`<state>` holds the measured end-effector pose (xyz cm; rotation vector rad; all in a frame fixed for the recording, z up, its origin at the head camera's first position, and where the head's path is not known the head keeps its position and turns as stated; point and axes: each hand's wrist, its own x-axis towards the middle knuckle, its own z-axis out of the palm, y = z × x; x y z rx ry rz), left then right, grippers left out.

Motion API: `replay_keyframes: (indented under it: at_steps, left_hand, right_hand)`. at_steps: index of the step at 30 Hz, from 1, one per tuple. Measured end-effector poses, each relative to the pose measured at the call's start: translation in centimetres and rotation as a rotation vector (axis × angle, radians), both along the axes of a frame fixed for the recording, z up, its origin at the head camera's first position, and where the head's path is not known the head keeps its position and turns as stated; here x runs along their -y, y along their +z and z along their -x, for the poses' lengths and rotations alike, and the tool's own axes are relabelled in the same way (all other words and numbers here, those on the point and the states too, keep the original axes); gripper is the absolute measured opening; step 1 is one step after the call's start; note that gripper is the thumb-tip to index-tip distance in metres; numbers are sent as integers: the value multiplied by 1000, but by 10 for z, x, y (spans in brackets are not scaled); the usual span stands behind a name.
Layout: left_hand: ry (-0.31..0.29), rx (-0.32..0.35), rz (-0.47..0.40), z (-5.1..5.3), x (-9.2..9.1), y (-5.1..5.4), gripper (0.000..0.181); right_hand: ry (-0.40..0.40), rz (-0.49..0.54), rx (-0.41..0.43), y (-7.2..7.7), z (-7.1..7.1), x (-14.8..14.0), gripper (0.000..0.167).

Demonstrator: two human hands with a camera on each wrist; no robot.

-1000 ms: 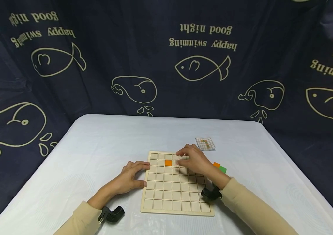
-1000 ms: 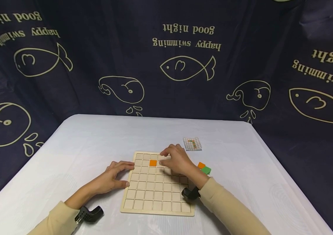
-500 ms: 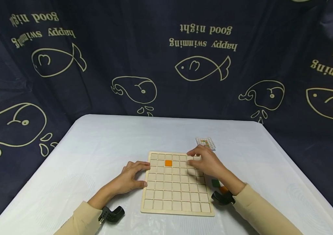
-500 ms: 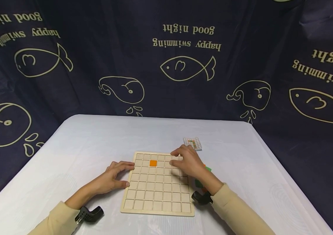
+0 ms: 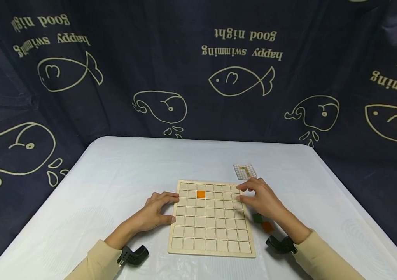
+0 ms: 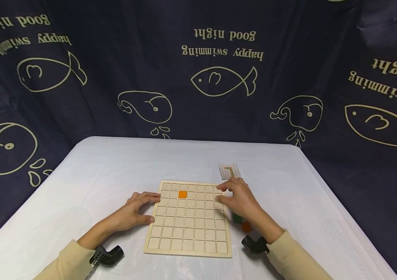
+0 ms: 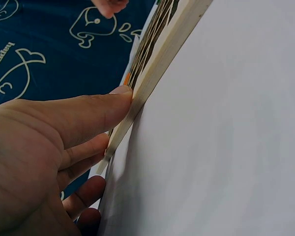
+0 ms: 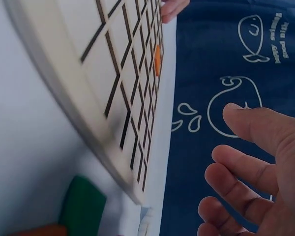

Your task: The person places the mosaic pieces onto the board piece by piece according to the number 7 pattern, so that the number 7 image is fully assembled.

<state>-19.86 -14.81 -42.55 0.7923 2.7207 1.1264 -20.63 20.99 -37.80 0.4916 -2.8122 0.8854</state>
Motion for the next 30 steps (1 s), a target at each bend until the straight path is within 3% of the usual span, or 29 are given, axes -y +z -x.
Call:
replay_keyframes:
  at_steps: [5,20,30]
  left_hand:
    - [-2,-3,-5,0,0,0,55]
    - [6,10,3,-1,0,1,55]
    - [-10,-31,2,1,0,-1,54]
  right_hand:
    - [-11,4,-17,-3,-6,-10,29]
    - [-46,-20,34,-17,-23,-30,28]
    - [-64,-67,-12,-24,-32,-42,27]
